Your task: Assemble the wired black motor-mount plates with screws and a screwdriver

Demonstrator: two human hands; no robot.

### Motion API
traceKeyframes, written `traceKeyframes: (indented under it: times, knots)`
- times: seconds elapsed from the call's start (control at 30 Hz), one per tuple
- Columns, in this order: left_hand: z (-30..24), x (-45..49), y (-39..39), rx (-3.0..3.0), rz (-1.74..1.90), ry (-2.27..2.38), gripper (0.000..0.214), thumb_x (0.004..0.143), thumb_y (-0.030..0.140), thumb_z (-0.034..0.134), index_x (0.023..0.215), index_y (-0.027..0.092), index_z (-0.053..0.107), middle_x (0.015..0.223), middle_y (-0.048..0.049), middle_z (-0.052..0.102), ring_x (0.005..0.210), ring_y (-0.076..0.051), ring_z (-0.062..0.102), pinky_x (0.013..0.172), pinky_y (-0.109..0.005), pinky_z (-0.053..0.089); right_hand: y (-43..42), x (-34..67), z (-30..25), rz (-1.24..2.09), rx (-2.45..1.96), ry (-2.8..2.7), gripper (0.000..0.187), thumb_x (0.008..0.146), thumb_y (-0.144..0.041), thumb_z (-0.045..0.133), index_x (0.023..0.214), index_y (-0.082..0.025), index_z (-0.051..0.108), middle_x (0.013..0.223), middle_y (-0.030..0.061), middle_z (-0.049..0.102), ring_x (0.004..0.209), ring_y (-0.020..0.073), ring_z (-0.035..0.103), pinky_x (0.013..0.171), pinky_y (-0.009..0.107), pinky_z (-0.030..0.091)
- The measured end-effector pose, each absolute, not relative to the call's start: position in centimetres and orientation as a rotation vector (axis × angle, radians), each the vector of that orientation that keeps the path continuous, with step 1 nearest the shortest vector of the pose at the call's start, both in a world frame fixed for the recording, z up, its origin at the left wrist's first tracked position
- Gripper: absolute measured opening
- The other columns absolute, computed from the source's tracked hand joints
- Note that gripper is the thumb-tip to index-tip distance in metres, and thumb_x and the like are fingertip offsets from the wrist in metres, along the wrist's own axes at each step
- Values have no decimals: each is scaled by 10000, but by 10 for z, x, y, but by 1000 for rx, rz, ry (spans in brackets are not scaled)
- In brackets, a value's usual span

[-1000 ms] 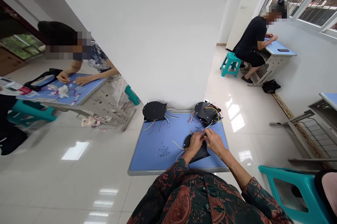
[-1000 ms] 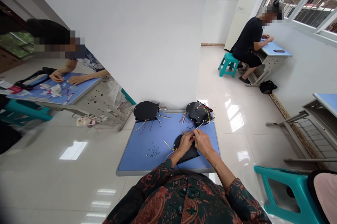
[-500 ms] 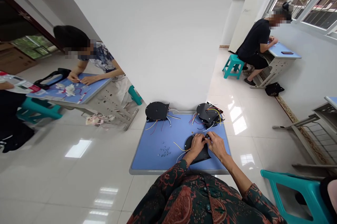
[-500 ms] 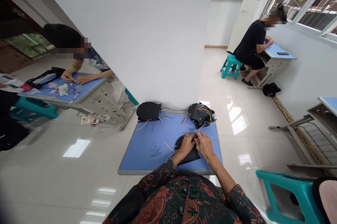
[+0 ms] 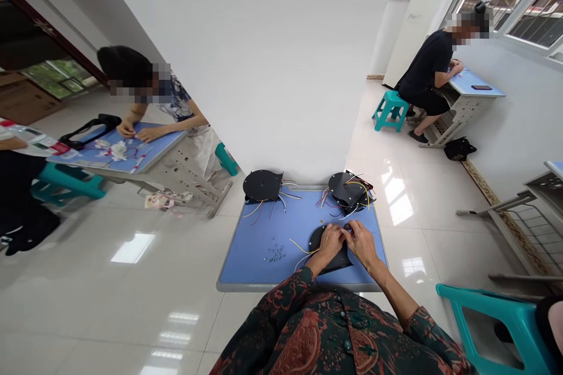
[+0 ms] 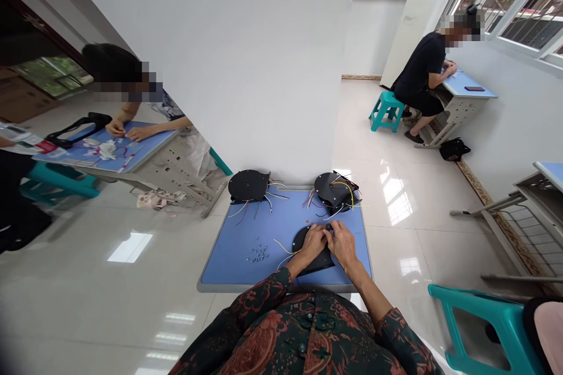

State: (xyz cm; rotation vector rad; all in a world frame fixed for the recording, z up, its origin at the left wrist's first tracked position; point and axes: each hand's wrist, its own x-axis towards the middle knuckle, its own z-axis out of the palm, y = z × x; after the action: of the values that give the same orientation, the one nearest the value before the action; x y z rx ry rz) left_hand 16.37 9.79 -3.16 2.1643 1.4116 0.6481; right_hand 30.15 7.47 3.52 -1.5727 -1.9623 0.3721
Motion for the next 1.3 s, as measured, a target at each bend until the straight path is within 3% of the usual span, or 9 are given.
traceKeyframes:
  times: [0.1, 0.23, 0.47, 0.63, 0.83, 0.97, 1.07, 1.2, 1.3]
  knots:
    - [-29, 162, 99, 2167, 643, 1377, 185, 963, 166, 579, 855, 166, 730, 895, -85, 722, 880, -219, 614, 873, -360, 463, 75, 307, 35, 439, -1504, -1960, 135, 944, -207, 499, 1017, -215, 612, 889, 55, 658, 759, 197, 622, 721, 304, 493]
    - [-25, 159, 100, 2158, 666, 1334, 126, 955, 179, 615, 994, 182, 735, 1007, -75, 740, 951, -212, 643, 929, -363, 466, 75, 314, 37, 548, -1388, -1968, 282, 885, -110, 458, 1103, -222, 597, 976, 61, 692, 904, 213, 661, 832, 339, 527]
    - [-20, 161, 99, 2112, 689, 1355, 209, 988, 156, 527, 921, 185, 724, 975, -73, 741, 938, -207, 661, 962, -377, 477, 78, 309, 46, 550, -1526, -1907, 154, 932, -295, 564, 1066, -220, 571, 964, 64, 680, 760, 200, 637, 721, 323, 521]
    - [-19, 161, 98, 2081, 676, 1365, 66, 922, 169, 636, 920, 184, 701, 965, -73, 732, 964, -236, 659, 952, -411, 509, 81, 307, 46, 523, -1546, -1819, 67, 906, -273, 577, 942, -222, 553, 835, 30, 646, 686, 187, 594, 680, 312, 490]
    - [-8, 132, 71, 2030, 774, 1346, 470, 851, 170, 712, 1303, 225, 593, 1328, -110, 630, 1222, -269, 584, 1039, -468, 514, 77, 319, 44, 565, -1493, -1823, 122, 891, -165, 499, 959, -222, 583, 858, 45, 658, 777, 204, 625, 744, 334, 501]
    - [-9, 89, 34, 2107, 738, 1326, 535, 845, 322, 755, 1347, 242, 587, 1381, -127, 605, 1302, -314, 542, 1113, -535, 467, 72, 325, 47, 591, -1424, -1887, 195, 887, -124, 472, 992, -221, 605, 876, 52, 649, 812, 210, 623, 761, 342, 506]
    - [-15, 66, 11, 2275, 536, 1296, 737, 776, 438, 823, 1431, 240, 547, 1544, -156, 483, 1443, -387, 415, 1173, -589, 393, 71, 325, 52, 609, -1366, -1979, 239, 876, -77, 451, 983, -220, 611, 903, 64, 652, 864, 218, 620, 781, 345, 504]
    - [-23, 61, 4, 2420, 362, 1270, 737, 778, 285, 829, 1454, 290, 536, 1675, -129, 297, 1557, -403, 221, 1198, -606, 349, 71, 324, 58, 597, -1354, -2081, 286, 853, -27, 434, 961, -222, 614, 887, 64, 649, 862, 221, 601, 750, 331, 487]
    - [-24, 64, 13, 2481, 349, 1183, 689, 810, 176, 781, 1446, 297, 547, 1680, -120, 291, 1575, -362, 188, 1215, -575, 342, 71, 327, 60, 575, -1380, -2103, 292, 846, -15, 438, 956, -221, 613, 867, 59, 644, 850, 220, 595, 734, 324, 480]
